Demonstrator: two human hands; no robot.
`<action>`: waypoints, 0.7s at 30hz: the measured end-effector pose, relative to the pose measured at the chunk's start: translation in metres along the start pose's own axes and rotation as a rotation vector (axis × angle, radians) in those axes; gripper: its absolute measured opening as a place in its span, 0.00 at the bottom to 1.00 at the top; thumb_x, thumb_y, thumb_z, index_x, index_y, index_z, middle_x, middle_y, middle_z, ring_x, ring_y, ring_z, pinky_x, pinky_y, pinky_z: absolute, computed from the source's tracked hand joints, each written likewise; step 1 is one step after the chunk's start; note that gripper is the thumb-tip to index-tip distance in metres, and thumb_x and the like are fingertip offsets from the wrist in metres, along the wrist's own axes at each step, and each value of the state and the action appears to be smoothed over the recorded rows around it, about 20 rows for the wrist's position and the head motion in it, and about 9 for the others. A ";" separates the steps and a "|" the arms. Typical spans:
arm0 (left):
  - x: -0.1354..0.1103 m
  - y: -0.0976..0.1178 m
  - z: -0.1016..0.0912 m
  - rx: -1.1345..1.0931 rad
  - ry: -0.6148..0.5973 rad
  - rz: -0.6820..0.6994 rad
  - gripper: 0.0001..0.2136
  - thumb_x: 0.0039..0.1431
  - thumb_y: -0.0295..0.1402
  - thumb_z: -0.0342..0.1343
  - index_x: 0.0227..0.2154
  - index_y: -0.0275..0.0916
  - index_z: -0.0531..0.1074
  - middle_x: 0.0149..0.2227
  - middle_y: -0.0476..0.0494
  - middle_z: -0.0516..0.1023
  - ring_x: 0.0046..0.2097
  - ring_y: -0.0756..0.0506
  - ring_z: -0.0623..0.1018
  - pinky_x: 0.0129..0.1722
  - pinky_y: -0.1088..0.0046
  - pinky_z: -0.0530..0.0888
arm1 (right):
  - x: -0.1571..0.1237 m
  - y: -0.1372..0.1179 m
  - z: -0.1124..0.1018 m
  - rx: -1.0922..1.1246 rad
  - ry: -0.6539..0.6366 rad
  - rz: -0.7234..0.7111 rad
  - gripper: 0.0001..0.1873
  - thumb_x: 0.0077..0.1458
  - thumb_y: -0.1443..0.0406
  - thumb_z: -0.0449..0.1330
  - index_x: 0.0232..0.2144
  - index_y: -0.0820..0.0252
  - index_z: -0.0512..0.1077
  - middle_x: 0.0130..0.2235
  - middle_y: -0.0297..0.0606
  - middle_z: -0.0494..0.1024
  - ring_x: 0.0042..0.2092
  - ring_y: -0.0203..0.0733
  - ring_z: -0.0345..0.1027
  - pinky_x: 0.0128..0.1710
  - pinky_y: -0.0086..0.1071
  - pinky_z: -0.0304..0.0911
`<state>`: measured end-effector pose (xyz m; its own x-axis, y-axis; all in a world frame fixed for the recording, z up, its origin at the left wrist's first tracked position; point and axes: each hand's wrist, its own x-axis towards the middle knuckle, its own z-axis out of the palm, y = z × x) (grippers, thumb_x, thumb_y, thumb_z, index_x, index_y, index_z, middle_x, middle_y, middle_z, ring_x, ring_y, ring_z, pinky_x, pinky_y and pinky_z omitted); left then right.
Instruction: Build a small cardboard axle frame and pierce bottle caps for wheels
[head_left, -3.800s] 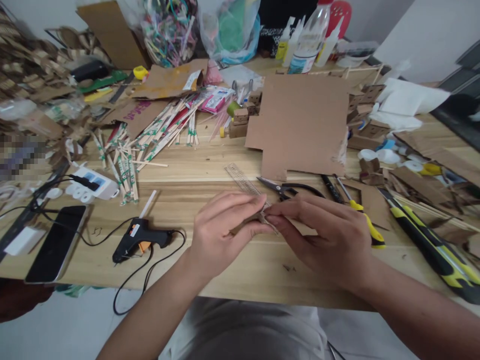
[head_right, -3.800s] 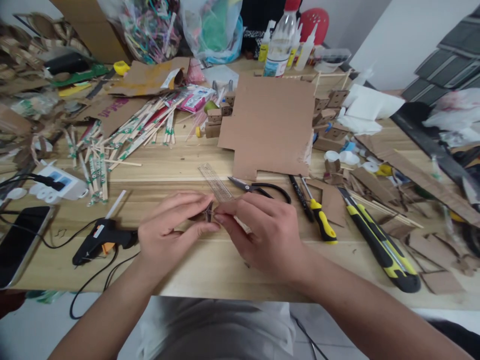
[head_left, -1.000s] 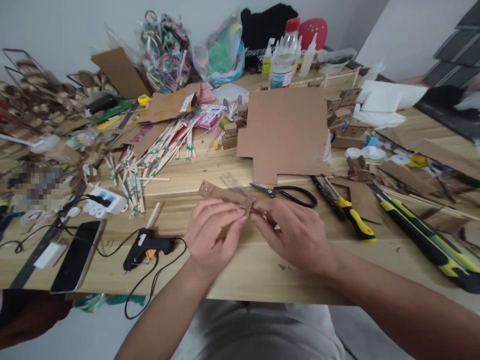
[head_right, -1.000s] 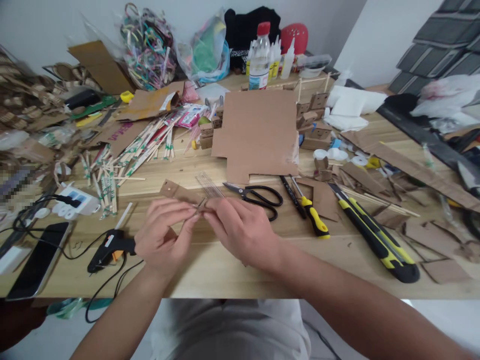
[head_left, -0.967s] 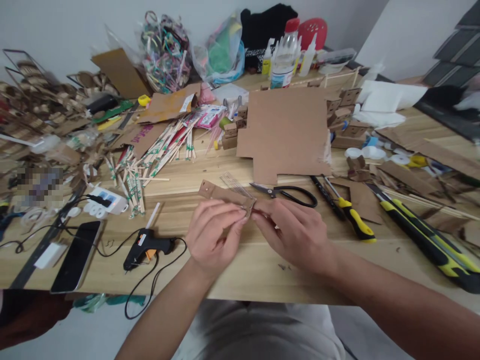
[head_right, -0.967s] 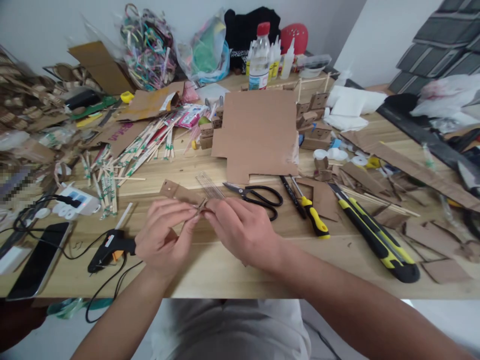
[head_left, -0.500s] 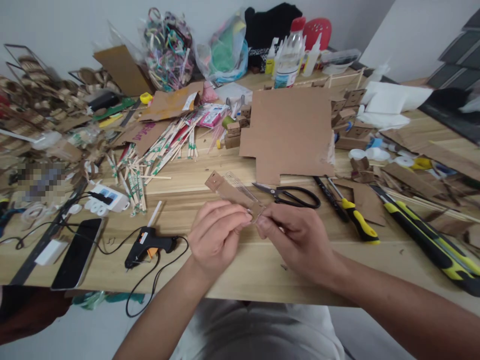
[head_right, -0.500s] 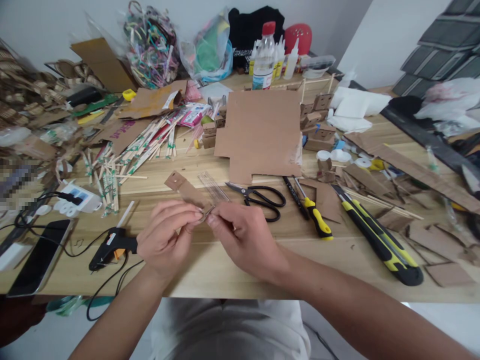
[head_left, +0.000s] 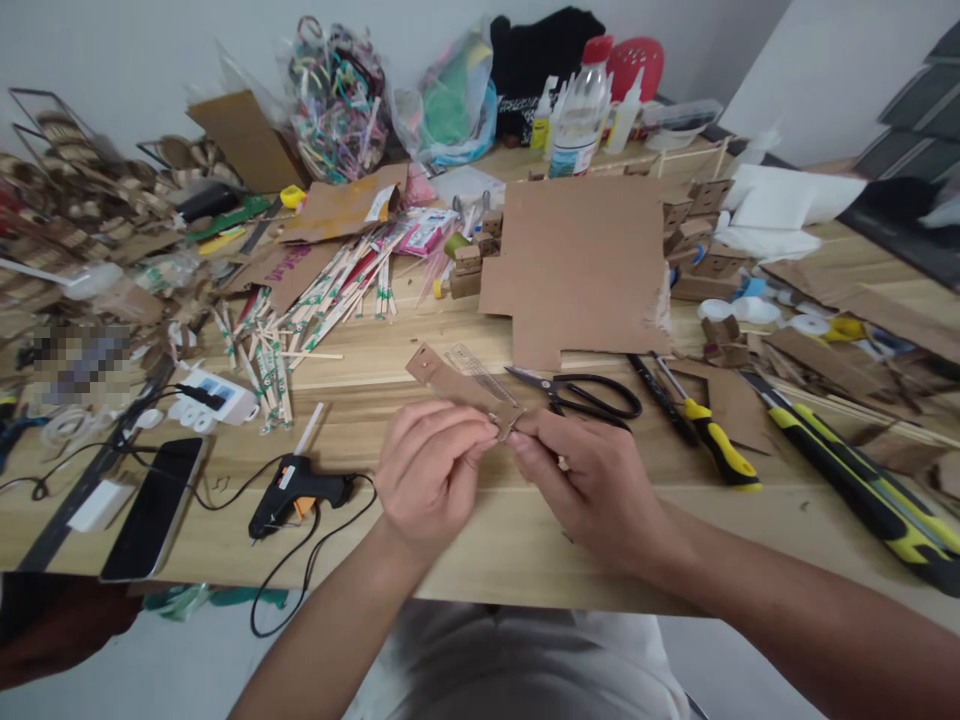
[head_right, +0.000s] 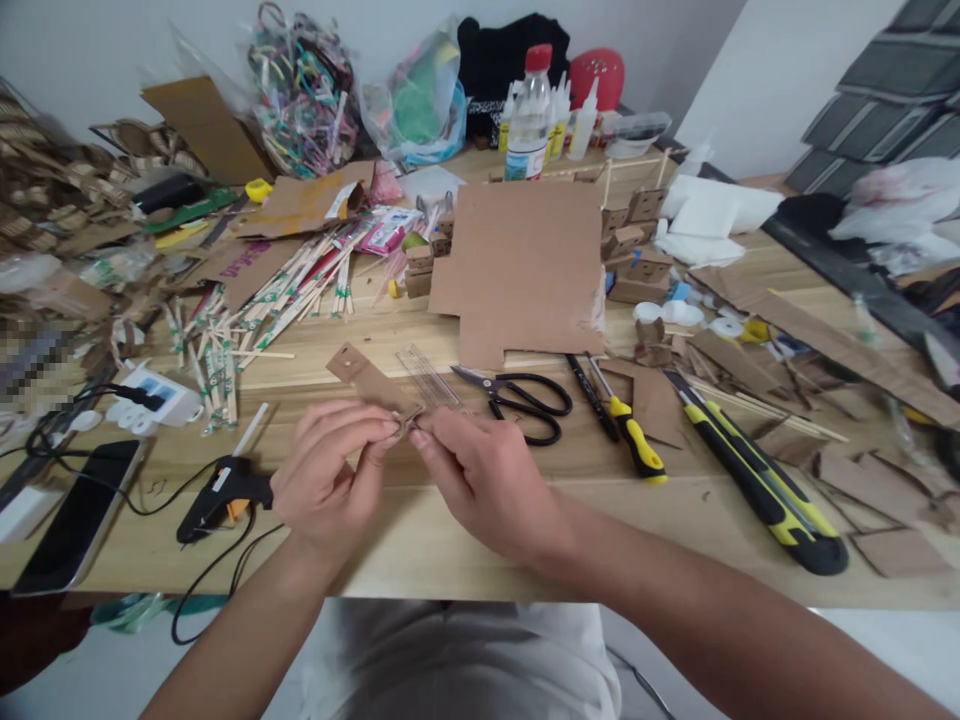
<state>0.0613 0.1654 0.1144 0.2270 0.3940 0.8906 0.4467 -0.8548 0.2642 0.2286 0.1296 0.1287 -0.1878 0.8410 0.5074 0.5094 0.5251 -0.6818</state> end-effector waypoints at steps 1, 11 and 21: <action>0.000 0.000 0.000 -0.012 -0.004 -0.001 0.04 0.68 0.26 0.58 0.37 0.40 0.75 0.33 0.49 0.86 0.36 0.49 0.83 0.42 0.71 0.79 | 0.001 -0.001 0.000 0.048 -0.011 0.023 0.16 0.67 0.68 0.51 0.26 0.55 0.62 0.22 0.27 0.66 0.23 0.32 0.59 0.24 0.26 0.56; -0.003 -0.006 -0.001 -0.059 -0.033 -0.002 0.05 0.68 0.26 0.57 0.37 0.42 0.76 0.33 0.49 0.86 0.38 0.47 0.83 0.41 0.68 0.77 | 0.006 -0.004 -0.007 0.227 -0.128 0.152 0.21 0.67 0.66 0.51 0.20 0.56 0.62 0.19 0.26 0.64 0.22 0.31 0.57 0.22 0.26 0.53; 0.009 -0.014 0.001 -0.528 -0.267 -0.218 0.11 0.69 0.40 0.58 0.31 0.43 0.77 0.32 0.46 0.81 0.36 0.46 0.79 0.41 0.64 0.77 | 0.024 0.018 -0.043 0.114 -0.162 -0.153 0.06 0.66 0.68 0.62 0.38 0.53 0.79 0.35 0.34 0.85 0.35 0.36 0.78 0.36 0.29 0.71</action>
<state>0.0574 0.1815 0.1184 0.4174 0.5905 0.6907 0.0350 -0.7699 0.6372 0.2697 0.1535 0.1517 -0.3926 0.7556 0.5243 0.3686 0.6516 -0.6630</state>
